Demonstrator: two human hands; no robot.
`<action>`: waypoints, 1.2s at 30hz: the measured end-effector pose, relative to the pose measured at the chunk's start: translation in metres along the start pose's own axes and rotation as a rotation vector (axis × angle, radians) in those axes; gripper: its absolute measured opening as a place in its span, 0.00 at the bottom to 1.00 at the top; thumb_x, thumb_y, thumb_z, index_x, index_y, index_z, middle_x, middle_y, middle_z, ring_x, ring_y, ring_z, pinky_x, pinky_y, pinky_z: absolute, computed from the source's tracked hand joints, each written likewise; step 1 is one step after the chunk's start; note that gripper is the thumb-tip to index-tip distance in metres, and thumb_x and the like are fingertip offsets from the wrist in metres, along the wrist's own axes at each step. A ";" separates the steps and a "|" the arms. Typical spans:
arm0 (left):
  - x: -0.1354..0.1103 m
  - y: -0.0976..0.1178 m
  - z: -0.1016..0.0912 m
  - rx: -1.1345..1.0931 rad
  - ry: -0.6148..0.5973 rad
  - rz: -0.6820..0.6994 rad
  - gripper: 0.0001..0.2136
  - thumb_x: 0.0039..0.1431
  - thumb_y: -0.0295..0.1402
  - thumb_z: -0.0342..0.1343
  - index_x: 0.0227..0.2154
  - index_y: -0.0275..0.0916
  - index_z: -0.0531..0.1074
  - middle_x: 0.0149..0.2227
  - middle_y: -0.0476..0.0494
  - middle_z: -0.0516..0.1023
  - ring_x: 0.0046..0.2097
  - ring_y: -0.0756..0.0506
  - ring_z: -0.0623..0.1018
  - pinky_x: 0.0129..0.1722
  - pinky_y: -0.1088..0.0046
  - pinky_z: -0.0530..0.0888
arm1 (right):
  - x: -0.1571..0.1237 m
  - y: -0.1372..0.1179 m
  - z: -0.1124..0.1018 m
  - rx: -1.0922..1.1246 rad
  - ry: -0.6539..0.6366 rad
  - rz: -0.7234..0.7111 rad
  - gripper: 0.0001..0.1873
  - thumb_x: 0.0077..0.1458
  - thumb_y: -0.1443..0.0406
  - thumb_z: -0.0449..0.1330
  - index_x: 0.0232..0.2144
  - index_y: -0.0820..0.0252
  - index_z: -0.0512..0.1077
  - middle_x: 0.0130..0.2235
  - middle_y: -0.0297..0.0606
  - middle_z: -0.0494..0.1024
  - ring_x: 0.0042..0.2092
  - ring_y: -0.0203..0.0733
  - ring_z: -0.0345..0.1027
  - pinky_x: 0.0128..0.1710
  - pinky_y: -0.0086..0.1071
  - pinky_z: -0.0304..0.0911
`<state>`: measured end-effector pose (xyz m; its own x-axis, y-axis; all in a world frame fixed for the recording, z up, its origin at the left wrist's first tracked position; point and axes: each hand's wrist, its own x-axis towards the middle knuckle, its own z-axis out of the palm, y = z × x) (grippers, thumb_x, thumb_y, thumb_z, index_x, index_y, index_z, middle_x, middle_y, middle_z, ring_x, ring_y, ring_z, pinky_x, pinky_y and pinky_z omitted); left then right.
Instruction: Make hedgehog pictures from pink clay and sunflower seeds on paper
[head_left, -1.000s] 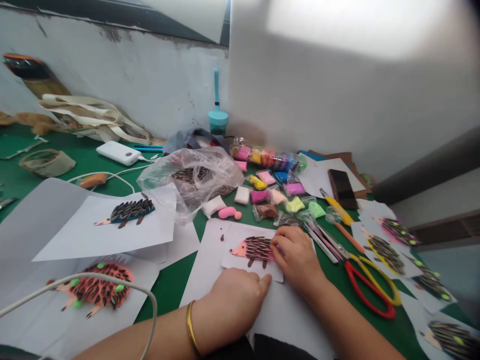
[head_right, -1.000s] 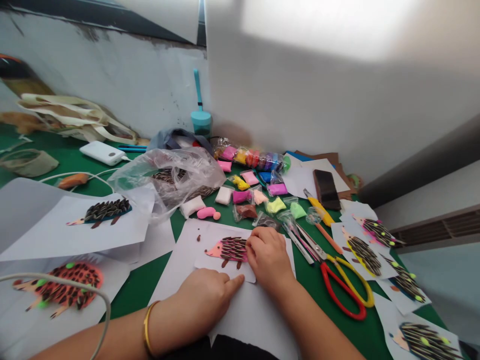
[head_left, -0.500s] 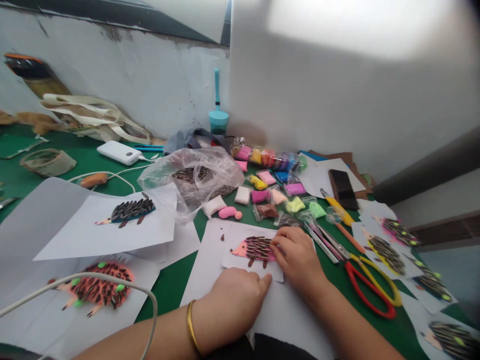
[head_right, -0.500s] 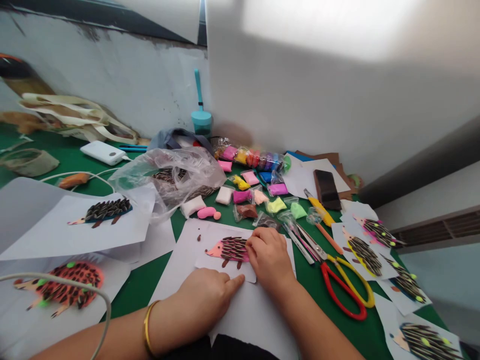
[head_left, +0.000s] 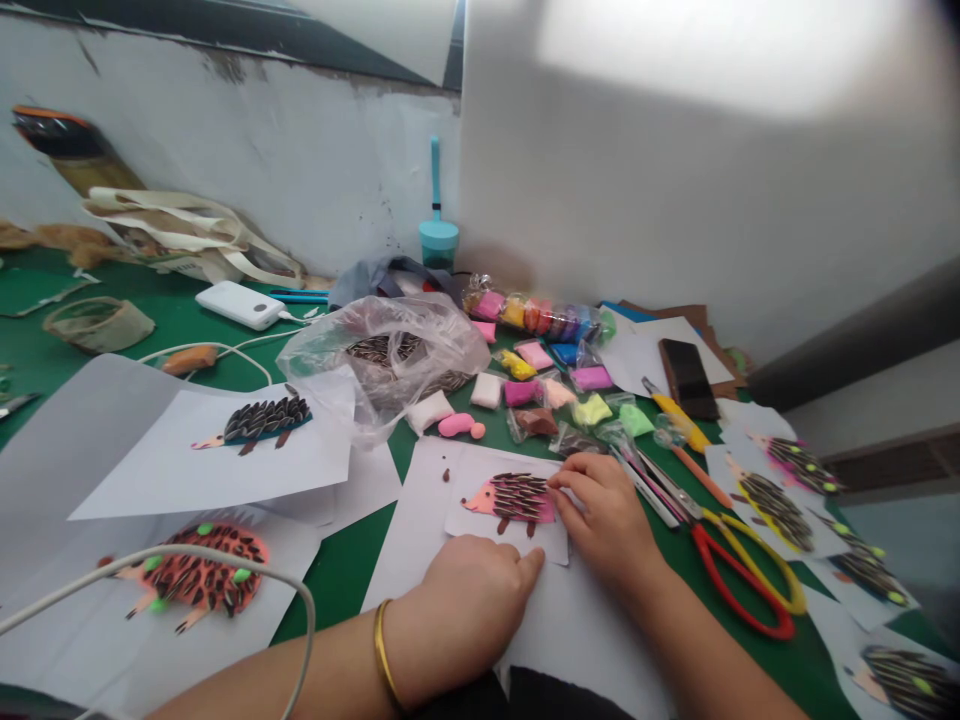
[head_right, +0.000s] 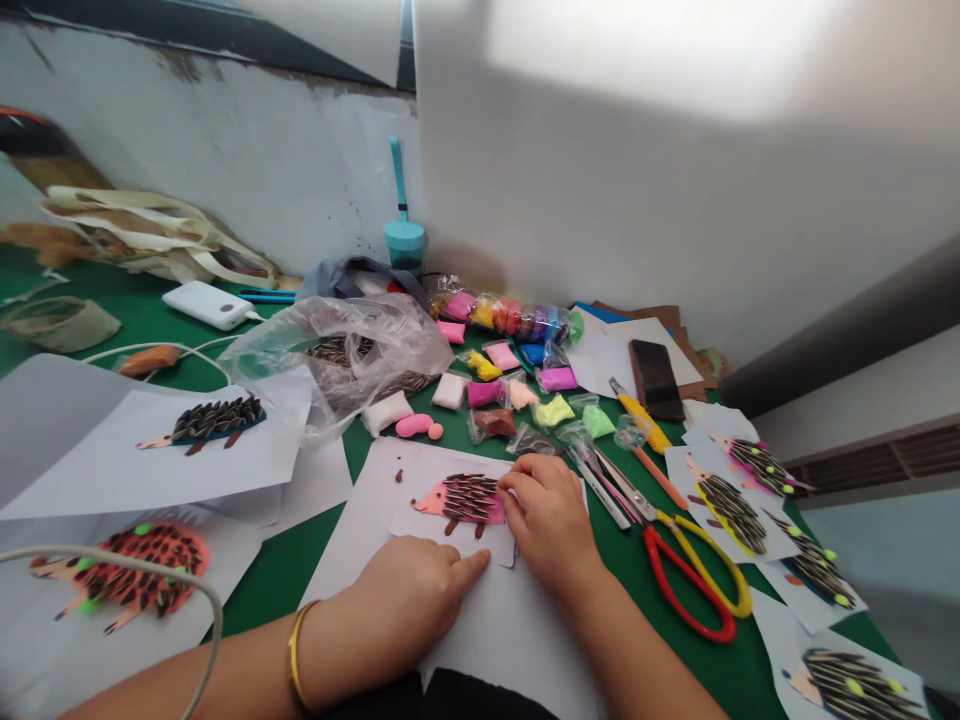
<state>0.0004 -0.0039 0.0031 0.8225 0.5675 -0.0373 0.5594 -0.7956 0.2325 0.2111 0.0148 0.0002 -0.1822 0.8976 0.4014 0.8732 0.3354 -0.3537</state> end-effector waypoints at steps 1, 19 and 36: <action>0.000 0.000 0.000 0.003 -0.003 -0.001 0.13 0.57 0.25 0.52 0.45 0.41 0.66 0.28 0.47 0.76 0.26 0.43 0.76 0.24 0.71 0.68 | 0.000 0.000 -0.001 0.001 0.008 0.001 0.07 0.58 0.66 0.57 0.35 0.57 0.77 0.39 0.41 0.74 0.43 0.46 0.66 0.44 0.41 0.61; 0.001 0.000 0.000 -0.037 0.000 -0.012 0.11 0.58 0.26 0.51 0.44 0.42 0.66 0.29 0.48 0.76 0.27 0.42 0.77 0.25 0.68 0.72 | -0.001 -0.006 0.004 0.028 -0.069 -0.046 0.15 0.59 0.67 0.53 0.44 0.55 0.76 0.51 0.44 0.70 0.53 0.51 0.62 0.53 0.48 0.58; 0.002 -0.002 -0.004 -0.068 -0.003 -0.011 0.10 0.59 0.26 0.50 0.43 0.41 0.67 0.29 0.46 0.76 0.28 0.42 0.77 0.28 0.68 0.73 | 0.000 -0.009 0.004 0.031 -0.108 -0.033 0.16 0.59 0.67 0.52 0.47 0.57 0.74 0.51 0.46 0.69 0.54 0.52 0.62 0.53 0.48 0.59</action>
<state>0.0001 -0.0005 0.0060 0.8167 0.5754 -0.0433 0.5603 -0.7729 0.2979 0.2013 0.0132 -0.0002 -0.2598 0.9110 0.3202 0.8516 0.3725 -0.3688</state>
